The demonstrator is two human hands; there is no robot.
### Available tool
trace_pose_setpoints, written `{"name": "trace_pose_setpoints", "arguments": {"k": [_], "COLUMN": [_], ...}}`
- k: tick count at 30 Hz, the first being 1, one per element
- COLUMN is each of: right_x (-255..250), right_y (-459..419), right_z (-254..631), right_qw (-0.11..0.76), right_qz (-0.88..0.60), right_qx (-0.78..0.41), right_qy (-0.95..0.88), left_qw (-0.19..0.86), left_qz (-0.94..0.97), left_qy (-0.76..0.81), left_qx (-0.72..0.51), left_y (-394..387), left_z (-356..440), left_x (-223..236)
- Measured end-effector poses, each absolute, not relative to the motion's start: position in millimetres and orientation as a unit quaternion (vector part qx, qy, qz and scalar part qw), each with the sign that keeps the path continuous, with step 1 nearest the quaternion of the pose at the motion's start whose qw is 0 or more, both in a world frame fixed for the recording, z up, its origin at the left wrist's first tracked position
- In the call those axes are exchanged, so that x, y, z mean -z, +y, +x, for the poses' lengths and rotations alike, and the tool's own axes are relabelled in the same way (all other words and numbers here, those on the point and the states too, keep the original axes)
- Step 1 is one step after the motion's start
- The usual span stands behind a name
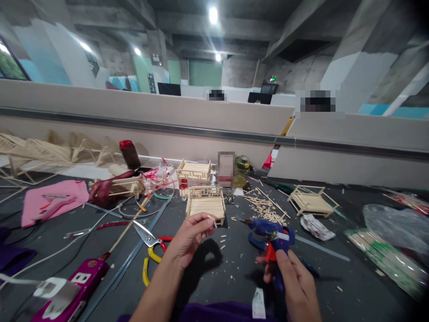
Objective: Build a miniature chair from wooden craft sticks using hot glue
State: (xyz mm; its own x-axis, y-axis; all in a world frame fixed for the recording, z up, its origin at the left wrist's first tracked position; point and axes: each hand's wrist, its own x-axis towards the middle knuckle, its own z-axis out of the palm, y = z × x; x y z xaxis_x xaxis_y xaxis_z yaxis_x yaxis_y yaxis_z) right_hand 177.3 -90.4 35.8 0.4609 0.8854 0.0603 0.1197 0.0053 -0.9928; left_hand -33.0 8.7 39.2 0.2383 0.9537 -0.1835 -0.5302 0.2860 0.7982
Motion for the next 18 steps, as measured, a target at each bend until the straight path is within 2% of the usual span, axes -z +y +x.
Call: {"name": "trace_pose_setpoints", "arguments": {"k": [3,6,10,15,18], "right_x": [-23,-12,-4,-5,-14], "right_y": [-83,-75,-66,-67,-75], "right_z": [207,232,241,239,236], "right_qw": [0.471,0.293,0.132,0.07,0.079], "right_qz": [-0.726,-0.813,-0.857,-0.862,-0.854], "right_qx": [-0.228,-0.156,-0.134,-0.125,-0.039], "right_qy": [-0.446,-0.478,-0.48,-0.487,-0.513], "left_qw": [0.716,0.72,0.728,0.738,0.743], "left_qz": [0.311,0.308,0.302,0.304,0.306], "left_qy": [0.355,0.348,0.348,0.342,0.338], "left_qx": [-0.514,-0.515,-0.507,-0.496,-0.491], "left_y": [9,10,10,10,11], "left_z": [-33,-32,-31,-33,-33], "left_x": [-40,-41,-39,-38,-37]}}
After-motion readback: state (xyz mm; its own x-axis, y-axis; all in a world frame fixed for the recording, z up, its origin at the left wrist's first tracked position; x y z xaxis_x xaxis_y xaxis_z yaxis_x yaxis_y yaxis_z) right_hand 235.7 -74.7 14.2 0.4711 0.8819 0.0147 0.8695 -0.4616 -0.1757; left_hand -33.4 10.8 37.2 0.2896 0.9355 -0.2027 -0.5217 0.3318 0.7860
